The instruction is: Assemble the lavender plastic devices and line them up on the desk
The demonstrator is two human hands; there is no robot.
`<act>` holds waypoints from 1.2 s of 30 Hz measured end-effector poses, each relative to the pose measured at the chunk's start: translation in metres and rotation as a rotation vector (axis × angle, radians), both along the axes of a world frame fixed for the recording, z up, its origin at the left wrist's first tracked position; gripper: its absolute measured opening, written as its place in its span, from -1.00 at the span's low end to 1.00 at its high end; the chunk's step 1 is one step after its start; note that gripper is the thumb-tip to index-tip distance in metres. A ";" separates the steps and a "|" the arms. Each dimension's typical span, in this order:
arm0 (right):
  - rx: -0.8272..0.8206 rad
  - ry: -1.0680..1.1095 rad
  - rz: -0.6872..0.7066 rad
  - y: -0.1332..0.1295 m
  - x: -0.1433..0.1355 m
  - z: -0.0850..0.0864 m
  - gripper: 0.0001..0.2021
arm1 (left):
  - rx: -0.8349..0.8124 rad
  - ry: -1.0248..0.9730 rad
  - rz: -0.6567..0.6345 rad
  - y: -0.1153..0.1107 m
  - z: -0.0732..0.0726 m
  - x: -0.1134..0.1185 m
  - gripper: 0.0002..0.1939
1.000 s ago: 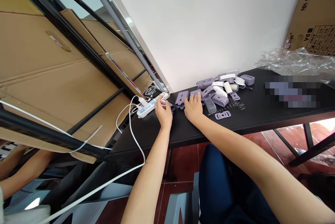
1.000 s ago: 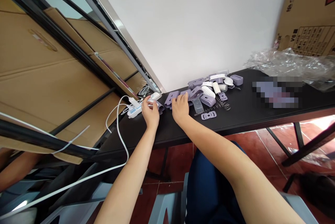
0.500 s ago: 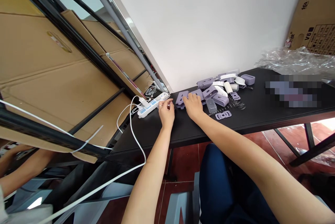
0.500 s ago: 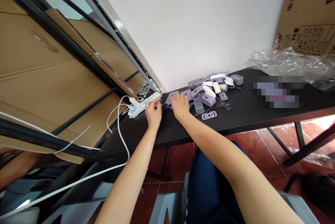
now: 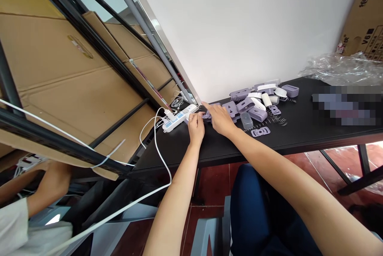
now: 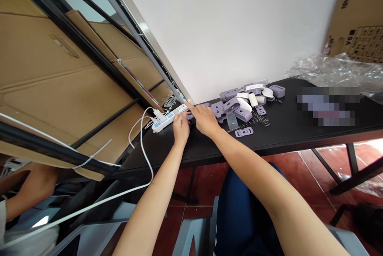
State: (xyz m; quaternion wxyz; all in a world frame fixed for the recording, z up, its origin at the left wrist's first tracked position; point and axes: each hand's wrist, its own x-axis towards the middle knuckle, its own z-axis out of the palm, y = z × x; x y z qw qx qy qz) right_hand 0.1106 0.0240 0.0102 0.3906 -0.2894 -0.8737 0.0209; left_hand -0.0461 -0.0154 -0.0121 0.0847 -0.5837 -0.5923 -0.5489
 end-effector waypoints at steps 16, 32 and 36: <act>0.076 0.078 0.121 0.007 -0.005 -0.005 -0.47 | 0.009 0.020 -0.179 -0.007 0.004 0.008 -0.51; -0.012 0.069 0.009 0.001 -0.004 -0.002 -0.53 | 0.003 0.012 -0.086 -0.004 0.004 0.005 -0.51; -0.171 0.330 -0.027 0.004 -0.005 -0.001 -0.57 | 0.076 -0.043 0.034 -0.003 0.001 0.000 -0.54</act>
